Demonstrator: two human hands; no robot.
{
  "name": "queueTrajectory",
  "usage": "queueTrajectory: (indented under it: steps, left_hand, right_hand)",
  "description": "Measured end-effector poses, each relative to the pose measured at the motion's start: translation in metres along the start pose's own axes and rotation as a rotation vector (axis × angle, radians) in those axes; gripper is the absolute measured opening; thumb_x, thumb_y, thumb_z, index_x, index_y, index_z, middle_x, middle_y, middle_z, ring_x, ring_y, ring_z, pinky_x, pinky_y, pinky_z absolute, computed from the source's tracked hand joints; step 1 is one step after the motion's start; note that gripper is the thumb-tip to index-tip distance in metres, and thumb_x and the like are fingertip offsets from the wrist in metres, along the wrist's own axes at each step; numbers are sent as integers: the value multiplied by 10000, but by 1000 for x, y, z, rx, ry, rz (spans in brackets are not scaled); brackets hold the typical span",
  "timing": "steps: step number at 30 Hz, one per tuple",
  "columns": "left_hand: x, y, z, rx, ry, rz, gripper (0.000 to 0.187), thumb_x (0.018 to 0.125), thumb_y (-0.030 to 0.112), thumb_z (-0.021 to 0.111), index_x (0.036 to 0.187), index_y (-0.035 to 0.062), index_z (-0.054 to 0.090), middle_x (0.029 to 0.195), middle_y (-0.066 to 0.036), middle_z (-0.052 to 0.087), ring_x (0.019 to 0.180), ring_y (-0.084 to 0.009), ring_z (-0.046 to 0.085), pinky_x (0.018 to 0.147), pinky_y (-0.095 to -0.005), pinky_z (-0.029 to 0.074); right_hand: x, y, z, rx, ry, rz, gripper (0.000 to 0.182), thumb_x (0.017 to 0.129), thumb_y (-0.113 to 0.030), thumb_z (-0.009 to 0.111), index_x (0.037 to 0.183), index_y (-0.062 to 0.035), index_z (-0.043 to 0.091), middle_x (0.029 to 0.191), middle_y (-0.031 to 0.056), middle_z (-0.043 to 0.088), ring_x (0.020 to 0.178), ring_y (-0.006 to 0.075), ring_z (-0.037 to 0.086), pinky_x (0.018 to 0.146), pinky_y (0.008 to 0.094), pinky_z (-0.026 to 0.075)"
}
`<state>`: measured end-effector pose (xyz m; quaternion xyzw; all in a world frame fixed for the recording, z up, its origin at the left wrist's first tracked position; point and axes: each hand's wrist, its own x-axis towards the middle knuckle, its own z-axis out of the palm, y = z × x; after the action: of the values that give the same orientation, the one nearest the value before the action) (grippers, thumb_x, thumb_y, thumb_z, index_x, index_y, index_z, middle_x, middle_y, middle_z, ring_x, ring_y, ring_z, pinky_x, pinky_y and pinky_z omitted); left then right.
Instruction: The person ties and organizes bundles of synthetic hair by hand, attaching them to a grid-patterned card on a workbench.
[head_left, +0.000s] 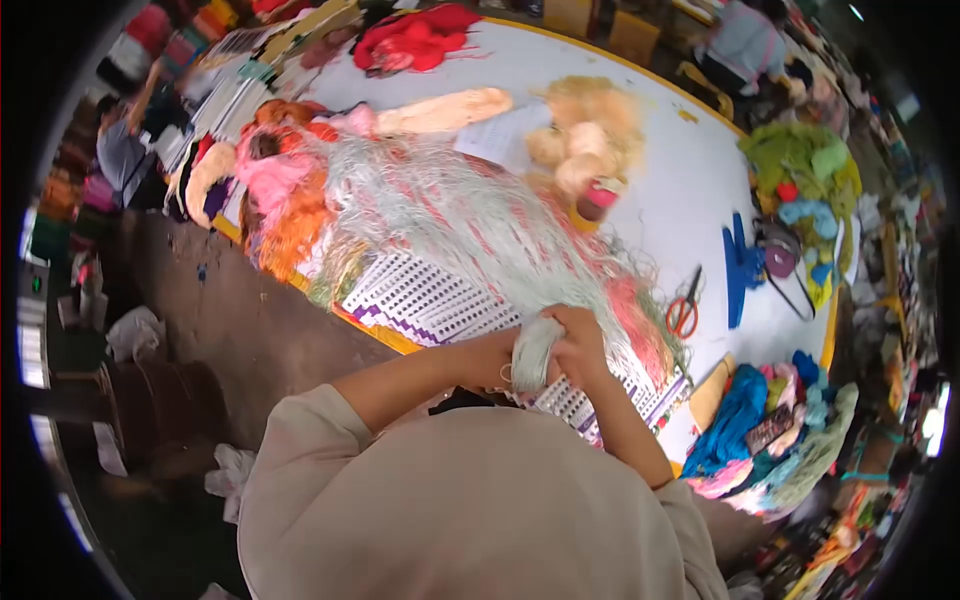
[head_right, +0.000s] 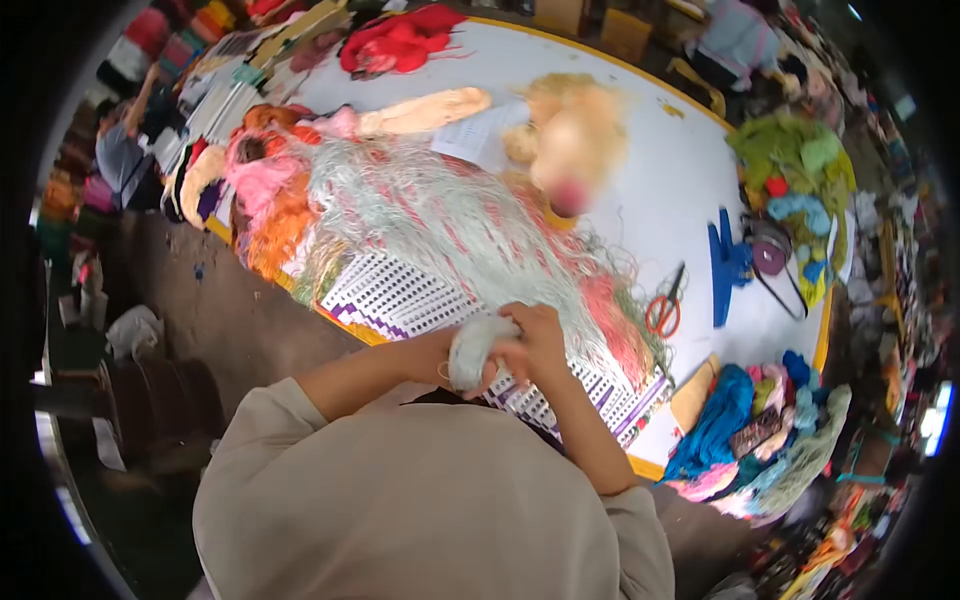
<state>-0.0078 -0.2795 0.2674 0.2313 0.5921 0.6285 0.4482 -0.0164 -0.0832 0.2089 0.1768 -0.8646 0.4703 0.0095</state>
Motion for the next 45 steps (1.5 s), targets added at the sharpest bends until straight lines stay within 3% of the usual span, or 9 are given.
queueTrajectory:
  steps: [4, 7, 8, 10, 15, 20, 30, 34, 45]
  left_hand:
    - [-38, 49, -29, 358, 362, 654, 631, 839, 104, 621, 1437, 103, 420, 1454, -175, 421, 1110, -207, 584, 849, -335, 513]
    - [-52, 50, -54, 1188, 677, 653, 696, 816, 32, 620, 1463, 105, 374, 1561, -164, 241, 1321, -276, 448, 1005, -363, 438]
    - [-61, 51, -57, 695, 540, 504, 703, 838, 35, 560, 1491, 136, 319, 1556, -165, 246, 1356, -306, 402, 1030, -377, 419]
    - [-66, 41, -68, 1394, 699, 212, 685, 878, 47, 486, 1514, 161, 262, 1542, -174, 269, 1349, -315, 409, 1052, -384, 396]
    - [-90, 33, -78, 662, -124, -439, 465, 824, 88, 651, 1261, 20, 509, 1113, -173, 661, 953, -272, 686, 812, -372, 551]
    - [-104, -22, -43, -472, -194, -220, 443, 870, 107, 680, 1269, 15, 512, 1217, -84, 617, 1120, -187, 609, 828, -299, 551]
    - [-112, 10, 10, 981, 419, 224, 99, 749, 150, 637, 774, 60, 602, 885, -127, 661, 680, -342, 607, 616, -441, 479]
    - [-135, 52, -6, 985, 655, 691, 118, 650, 35, 662, 697, 32, 553, 696, -83, 577, 568, -261, 570, 501, -358, 458]
    - [-155, 60, -109, 313, 449, 479, 160, 746, 69, 713, 750, -2, 569, 639, -46, 456, 539, -119, 426, 490, -288, 328]
  right_hand:
    - [11, -19, 25, -28, -36, 9, 214, 775, -82, 675, 988, -68, 661, 758, 136, 627, 731, 333, 589, 703, 415, 469]
    - [17, -55, 32, -53, 40, 42, 235, 782, -83, 712, 998, -51, 625, 721, 167, 597, 627, 328, 589, 606, 416, 466]
    - [18, -69, 32, 1, -8, 178, 234, 783, -86, 718, 993, -52, 620, 718, 172, 592, 632, 323, 593, 595, 409, 466]
    - [22, -86, 31, -62, -27, 76, 200, 815, -92, 691, 994, -59, 609, 718, 160, 600, 651, 330, 606, 583, 395, 467]
    - [21, -90, 35, -113, -145, -144, 190, 791, -73, 672, 973, -81, 619, 776, 149, 631, 733, 359, 625, 649, 417, 490]
    - [-5, -86, 39, -52, -198, -113, 178, 804, -8, 630, 975, -56, 631, 859, 147, 652, 802, 329, 653, 703, 350, 509]
    - [-15, -67, 47, -456, -23, 152, 219, 909, -349, 611, 884, -132, 594, 648, 150, 639, 630, 360, 641, 565, 467, 471]
    - [0, -49, 47, -482, 48, 358, 125, 824, -147, 623, 950, -144, 630, 801, 139, 687, 756, 361, 662, 648, 468, 499]
    - [31, -45, 88, -350, 11, 366, 330, 826, -144, 667, 1129, -108, 542, 843, 164, 649, 788, 359, 639, 693, 454, 498]
